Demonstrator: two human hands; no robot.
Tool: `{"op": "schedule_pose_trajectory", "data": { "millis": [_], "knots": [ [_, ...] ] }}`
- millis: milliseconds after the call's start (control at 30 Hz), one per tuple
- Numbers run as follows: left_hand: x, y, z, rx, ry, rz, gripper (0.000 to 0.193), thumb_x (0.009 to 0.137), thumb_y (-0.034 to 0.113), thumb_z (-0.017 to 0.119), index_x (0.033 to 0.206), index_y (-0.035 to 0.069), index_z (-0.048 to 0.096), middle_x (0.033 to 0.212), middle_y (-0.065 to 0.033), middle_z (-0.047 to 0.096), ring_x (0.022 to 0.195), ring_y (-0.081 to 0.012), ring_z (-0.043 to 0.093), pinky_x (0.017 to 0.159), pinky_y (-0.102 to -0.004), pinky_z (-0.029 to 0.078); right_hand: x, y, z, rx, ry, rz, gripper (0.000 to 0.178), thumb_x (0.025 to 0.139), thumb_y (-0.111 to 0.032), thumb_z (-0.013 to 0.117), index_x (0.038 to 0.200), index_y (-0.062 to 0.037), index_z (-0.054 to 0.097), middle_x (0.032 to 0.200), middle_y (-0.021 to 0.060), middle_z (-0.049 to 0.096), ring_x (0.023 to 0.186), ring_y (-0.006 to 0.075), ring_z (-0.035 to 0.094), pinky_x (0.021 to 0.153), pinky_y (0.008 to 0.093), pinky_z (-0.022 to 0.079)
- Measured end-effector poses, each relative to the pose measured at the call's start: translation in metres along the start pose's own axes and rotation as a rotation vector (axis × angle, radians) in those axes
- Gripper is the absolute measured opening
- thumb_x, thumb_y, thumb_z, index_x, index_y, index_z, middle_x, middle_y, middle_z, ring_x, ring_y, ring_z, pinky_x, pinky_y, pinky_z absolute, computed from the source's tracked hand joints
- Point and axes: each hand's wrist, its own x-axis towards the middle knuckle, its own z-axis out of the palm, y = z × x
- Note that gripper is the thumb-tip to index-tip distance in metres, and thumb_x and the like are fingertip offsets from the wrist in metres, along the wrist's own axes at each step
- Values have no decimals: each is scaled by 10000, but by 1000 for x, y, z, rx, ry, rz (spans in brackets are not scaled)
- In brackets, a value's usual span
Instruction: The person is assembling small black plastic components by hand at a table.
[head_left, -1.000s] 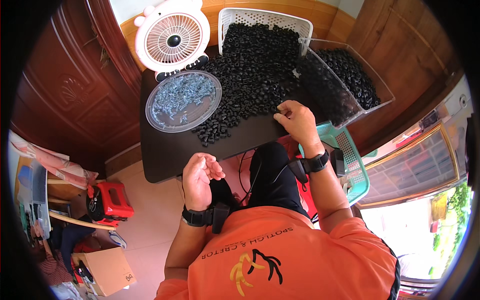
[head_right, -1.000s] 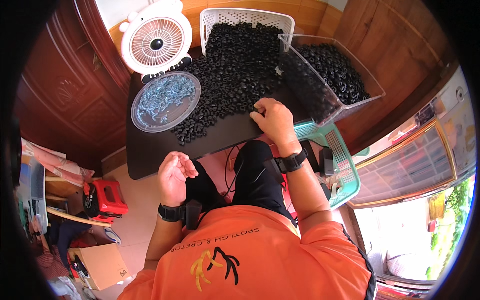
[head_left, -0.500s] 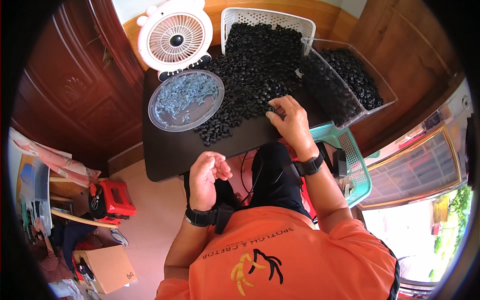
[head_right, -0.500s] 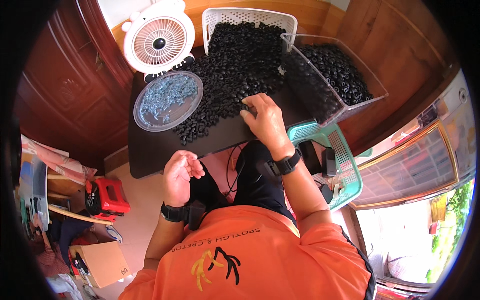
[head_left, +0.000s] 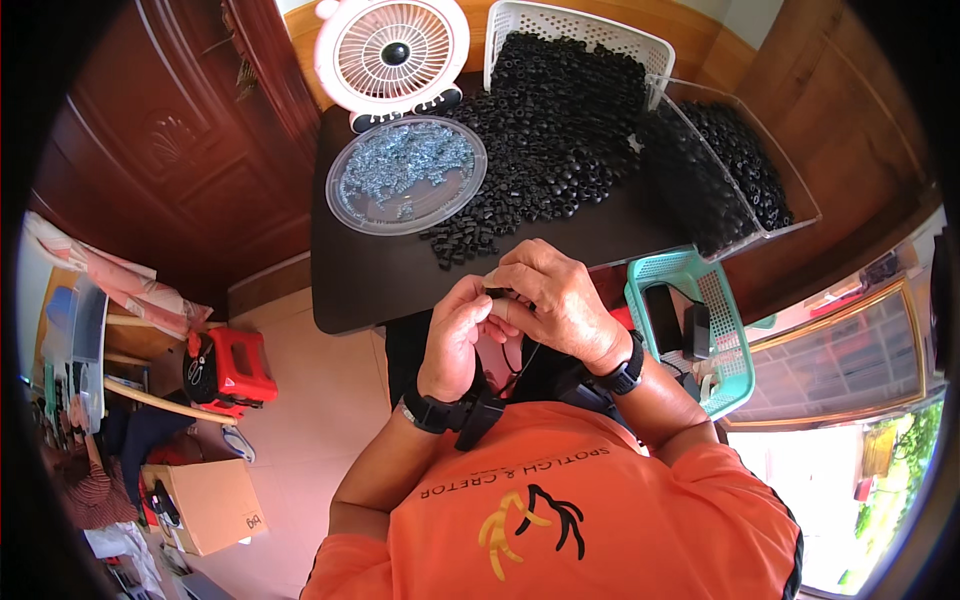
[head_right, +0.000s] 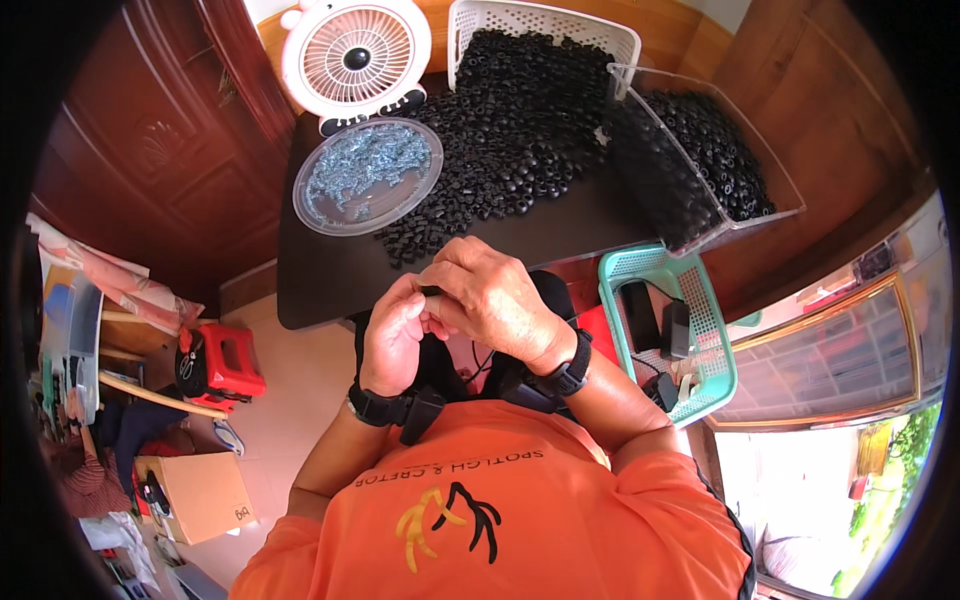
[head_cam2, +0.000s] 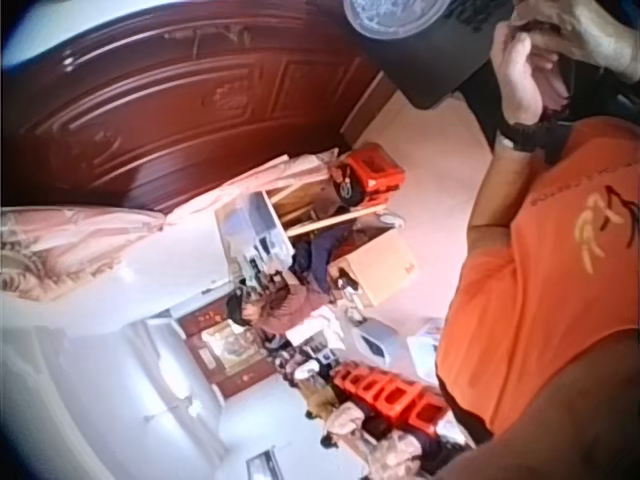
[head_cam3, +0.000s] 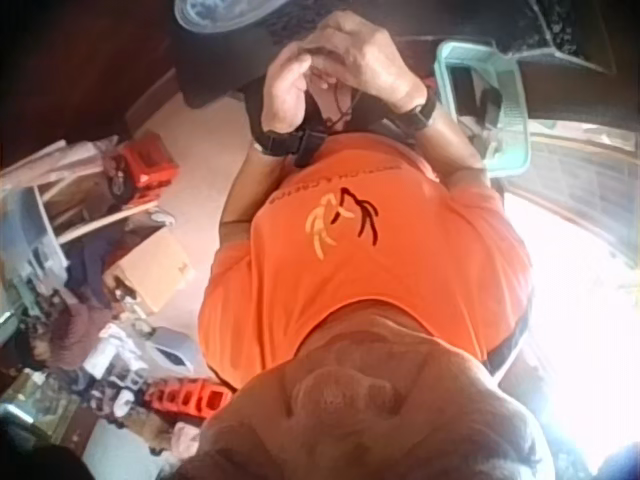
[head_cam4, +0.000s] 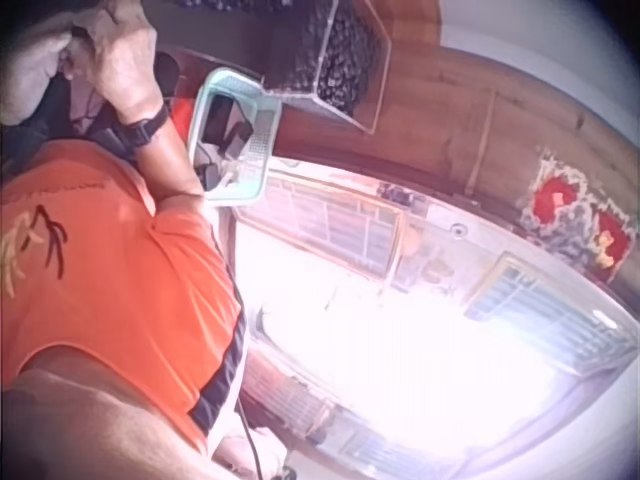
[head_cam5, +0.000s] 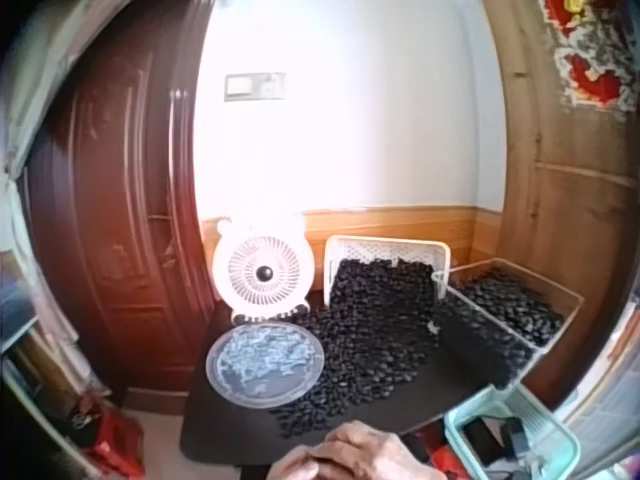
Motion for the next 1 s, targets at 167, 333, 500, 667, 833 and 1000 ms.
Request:
{"op": "schedule_pose_trajectory", "data": {
  "millis": [167,333,500,667,833,1000],
  "knots": [
    [-4,4,-9,34,33,32,270,939,236,443,1018,-2,543,884,-100,645,749,-149,609,705,-259,458,10,-3,9,-43,-53,-34,248,670,-138,799,848,-70,641,829,64,605,759,250,620,637,343,528],
    [-11,10,-22,24,101,80,268,937,232,448,1006,-9,544,840,-73,612,725,-144,599,685,-256,458,32,-6,15,116,-168,41,238,679,-184,799,812,-70,637,797,67,599,764,253,613,644,349,505],
    [-21,18,-41,85,247,111,253,955,270,453,953,34,542,771,-44,558,691,-176,595,657,-277,457,74,29,20,259,-275,177,126,790,-115,746,868,-30,698,797,93,652,741,231,634,695,328,503],
    [-26,28,-42,88,294,138,229,939,250,454,925,34,530,748,-54,549,680,-189,591,648,-285,452,114,98,58,-145,-205,256,162,801,-147,623,914,-88,723,882,161,695,834,345,668,753,425,526],
    [-32,29,-43,66,296,122,197,909,212,452,915,30,530,739,-62,549,676,-195,589,644,-284,451,129,111,80,-349,-383,298,182,787,-157,614,924,-107,723,894,162,697,877,345,665,796,435,523],
    [-33,30,-47,75,282,112,195,898,200,434,910,32,531,743,-64,557,679,-201,599,644,-286,455,127,110,88,-370,-409,296,163,800,-152,584,887,-84,704,890,176,691,878,364,659,797,445,520]
  ]
}}
